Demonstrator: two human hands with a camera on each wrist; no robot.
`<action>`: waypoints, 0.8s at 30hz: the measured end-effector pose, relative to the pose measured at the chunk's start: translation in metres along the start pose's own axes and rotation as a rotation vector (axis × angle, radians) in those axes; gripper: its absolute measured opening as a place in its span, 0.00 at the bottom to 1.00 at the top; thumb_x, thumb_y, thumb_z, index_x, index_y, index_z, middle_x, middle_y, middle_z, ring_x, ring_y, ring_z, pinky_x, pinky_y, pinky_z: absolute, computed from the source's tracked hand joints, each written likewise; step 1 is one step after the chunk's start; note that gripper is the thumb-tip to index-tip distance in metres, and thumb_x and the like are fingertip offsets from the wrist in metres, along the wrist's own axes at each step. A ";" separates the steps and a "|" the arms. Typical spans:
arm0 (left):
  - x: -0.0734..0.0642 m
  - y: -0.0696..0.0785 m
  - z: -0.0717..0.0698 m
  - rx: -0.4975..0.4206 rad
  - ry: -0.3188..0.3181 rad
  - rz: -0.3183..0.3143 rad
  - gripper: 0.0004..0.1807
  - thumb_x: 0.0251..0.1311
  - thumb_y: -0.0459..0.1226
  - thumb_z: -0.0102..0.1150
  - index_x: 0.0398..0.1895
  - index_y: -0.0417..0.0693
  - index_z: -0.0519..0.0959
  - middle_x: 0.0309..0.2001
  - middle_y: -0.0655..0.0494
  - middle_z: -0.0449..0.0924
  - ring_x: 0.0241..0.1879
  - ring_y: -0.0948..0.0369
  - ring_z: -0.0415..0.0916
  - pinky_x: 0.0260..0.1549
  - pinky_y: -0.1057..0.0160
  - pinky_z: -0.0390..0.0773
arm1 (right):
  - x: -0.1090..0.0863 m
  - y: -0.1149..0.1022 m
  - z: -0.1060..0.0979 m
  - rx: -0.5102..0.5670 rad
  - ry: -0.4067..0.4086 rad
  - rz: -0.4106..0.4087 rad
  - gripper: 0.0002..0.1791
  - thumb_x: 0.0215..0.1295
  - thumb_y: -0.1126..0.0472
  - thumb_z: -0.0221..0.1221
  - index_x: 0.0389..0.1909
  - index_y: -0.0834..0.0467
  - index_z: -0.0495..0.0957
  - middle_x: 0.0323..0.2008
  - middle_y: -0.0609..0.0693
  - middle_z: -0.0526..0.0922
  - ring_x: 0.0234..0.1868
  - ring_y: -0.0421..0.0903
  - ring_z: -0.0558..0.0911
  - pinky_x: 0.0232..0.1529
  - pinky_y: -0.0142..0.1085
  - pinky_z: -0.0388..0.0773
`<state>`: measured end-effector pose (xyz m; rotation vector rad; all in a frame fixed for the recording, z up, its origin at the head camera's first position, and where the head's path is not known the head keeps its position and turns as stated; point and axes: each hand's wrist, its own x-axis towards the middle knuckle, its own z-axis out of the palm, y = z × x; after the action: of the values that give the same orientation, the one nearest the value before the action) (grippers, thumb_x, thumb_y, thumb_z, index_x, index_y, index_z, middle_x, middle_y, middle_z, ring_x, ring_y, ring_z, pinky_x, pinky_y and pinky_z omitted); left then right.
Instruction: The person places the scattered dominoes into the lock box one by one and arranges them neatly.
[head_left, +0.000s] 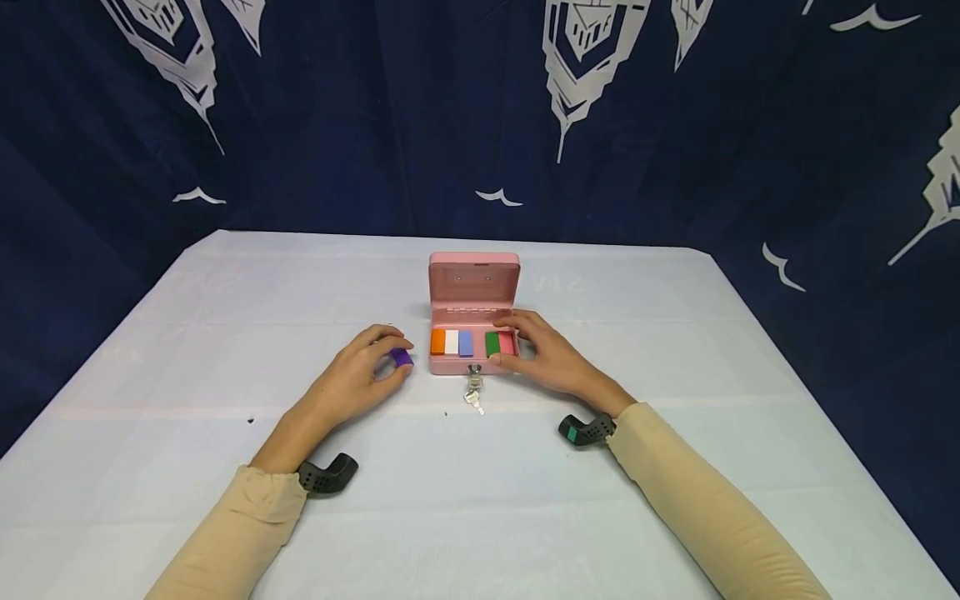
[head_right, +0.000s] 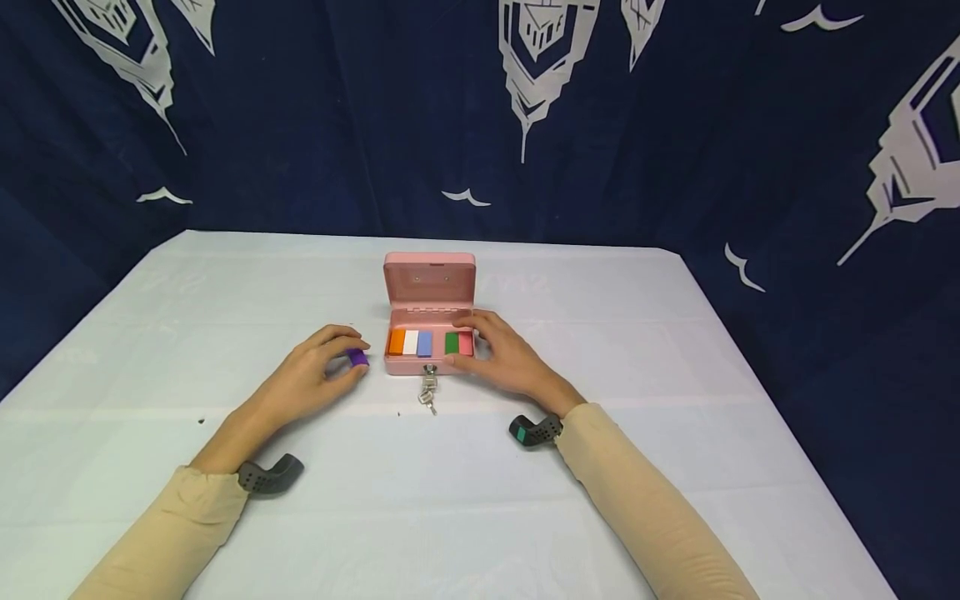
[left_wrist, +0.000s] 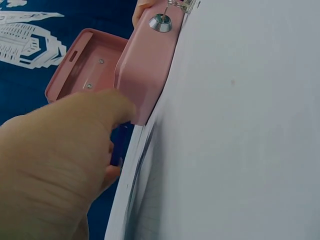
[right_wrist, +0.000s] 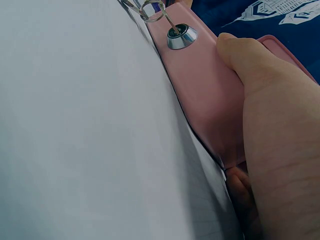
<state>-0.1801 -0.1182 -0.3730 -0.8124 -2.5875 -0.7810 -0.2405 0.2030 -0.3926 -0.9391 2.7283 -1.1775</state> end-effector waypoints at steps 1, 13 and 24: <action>0.001 0.001 0.001 -0.008 0.007 0.006 0.16 0.57 0.36 0.66 0.48 0.41 0.81 0.53 0.49 0.76 0.54 0.54 0.72 0.57 0.53 0.71 | -0.001 0.001 0.000 0.002 0.003 0.001 0.34 0.61 0.41 0.64 0.66 0.47 0.68 0.69 0.48 0.60 0.63 0.52 0.71 0.65 0.45 0.65; 0.026 0.026 0.002 -0.086 0.086 0.053 0.22 0.58 0.40 0.68 0.54 0.41 0.79 0.49 0.54 0.80 0.52 0.58 0.75 0.55 0.55 0.73 | -0.001 -0.002 -0.004 -0.015 -0.004 0.031 0.37 0.59 0.37 0.64 0.67 0.44 0.67 0.71 0.47 0.58 0.65 0.49 0.69 0.66 0.48 0.63; 0.077 0.038 0.017 -0.181 -0.225 -0.090 0.22 0.56 0.37 0.71 0.54 0.42 0.80 0.44 0.53 0.82 0.45 0.53 0.79 0.47 0.56 0.78 | -0.004 0.001 -0.002 -0.010 -0.004 0.014 0.35 0.60 0.37 0.63 0.67 0.43 0.67 0.70 0.45 0.59 0.65 0.51 0.69 0.65 0.50 0.63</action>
<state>-0.2204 -0.0491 -0.3375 -0.8867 -2.7984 -1.0161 -0.2388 0.2075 -0.3926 -0.9214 2.7354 -1.1603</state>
